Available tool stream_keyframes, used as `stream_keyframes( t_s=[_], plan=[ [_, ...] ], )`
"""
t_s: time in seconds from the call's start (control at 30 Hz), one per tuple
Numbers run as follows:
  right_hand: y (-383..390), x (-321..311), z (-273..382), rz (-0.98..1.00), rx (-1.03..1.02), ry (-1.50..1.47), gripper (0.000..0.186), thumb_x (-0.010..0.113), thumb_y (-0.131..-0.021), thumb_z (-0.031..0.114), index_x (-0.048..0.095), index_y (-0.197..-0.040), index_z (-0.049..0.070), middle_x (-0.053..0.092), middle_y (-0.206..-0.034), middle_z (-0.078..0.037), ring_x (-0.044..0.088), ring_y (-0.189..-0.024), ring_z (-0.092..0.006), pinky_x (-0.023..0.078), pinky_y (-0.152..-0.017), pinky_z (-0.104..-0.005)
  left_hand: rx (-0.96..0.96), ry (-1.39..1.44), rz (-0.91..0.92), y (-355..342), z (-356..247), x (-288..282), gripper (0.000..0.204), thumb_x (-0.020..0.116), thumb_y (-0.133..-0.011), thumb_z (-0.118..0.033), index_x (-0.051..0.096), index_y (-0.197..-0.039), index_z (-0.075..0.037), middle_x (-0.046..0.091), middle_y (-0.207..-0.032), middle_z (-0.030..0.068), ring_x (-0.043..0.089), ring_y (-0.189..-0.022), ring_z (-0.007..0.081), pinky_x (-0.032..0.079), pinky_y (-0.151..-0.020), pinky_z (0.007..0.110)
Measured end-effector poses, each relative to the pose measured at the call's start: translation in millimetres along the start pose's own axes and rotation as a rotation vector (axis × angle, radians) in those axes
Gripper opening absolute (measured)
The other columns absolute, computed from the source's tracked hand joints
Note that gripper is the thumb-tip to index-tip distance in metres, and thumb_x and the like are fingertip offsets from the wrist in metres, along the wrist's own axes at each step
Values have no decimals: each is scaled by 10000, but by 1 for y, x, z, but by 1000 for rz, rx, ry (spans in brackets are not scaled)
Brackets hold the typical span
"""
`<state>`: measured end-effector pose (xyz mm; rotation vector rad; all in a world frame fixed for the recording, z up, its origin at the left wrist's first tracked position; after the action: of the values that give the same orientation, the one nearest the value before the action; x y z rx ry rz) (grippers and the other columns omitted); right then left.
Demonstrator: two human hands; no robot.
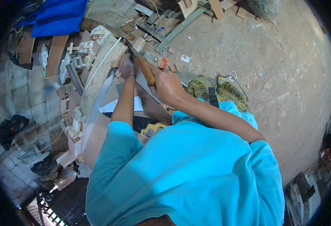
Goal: Sawing a small piece of wood with a hand saw on a workbench cluttered with wood scraps.
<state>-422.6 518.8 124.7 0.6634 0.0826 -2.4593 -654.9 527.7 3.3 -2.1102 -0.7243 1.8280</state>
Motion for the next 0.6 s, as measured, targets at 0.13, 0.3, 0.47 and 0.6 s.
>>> stream_keyframes(
  t_s=[0.13, 0.3, 0.47, 0.6],
  plan=[
    [-25, 4, 4, -42, -25, 35, 253, 617, -665, 156, 545, -871, 29, 560, -658, -235, 567, -641, -392, 456, -587, -451, 47, 3, -19, -11, -12, -5, 118, 543, -766, -178, 542, -757, -60, 535, -724, 114, 542, -703, 291, 438, -620, 379],
    [-45, 18, -2, -26, -11, 127, 268, 616, -664, 163, 541, -884, 29, 558, -656, -236, 564, -636, -397, 454, -590, -458, 51, 17, -1, -14, -7, 0, 130, 543, -770, -185, 539, -739, -59, 532, -721, 117, 542, -708, 292, 438, -624, 377],
    [8, -7, -2, 23, 19, -2, 290, 615, -668, 168, 549, -916, 31, 568, -666, -234, 569, -618, -387, 457, -589, -457, 3, -60, 28, -3, -8, -4, 72, 510, -770, -121, 544, -754, -60, 538, -734, 109, 550, -725, 274, 441, -647, 360],
    [-27, 4, -2, -1, 16, 74, 285, 615, -682, 178, 548, -915, 28, 569, -669, -231, 569, -630, -389, 459, -593, -451, 68, -94, -34, -13, 0, 2, 60, 521, -751, -104, 552, -779, -60, 538, -734, 109, 552, -727, 265, 443, -654, 353]
  ],
)
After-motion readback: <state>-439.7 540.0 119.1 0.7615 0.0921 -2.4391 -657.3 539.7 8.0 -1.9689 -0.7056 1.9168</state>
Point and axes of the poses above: each hand's wrist, its own y-axis away from the middle knuckle, its own x-axis out of the palm, z = x × y, the point moved 4 cm from there along -y, towards the middle knuckle
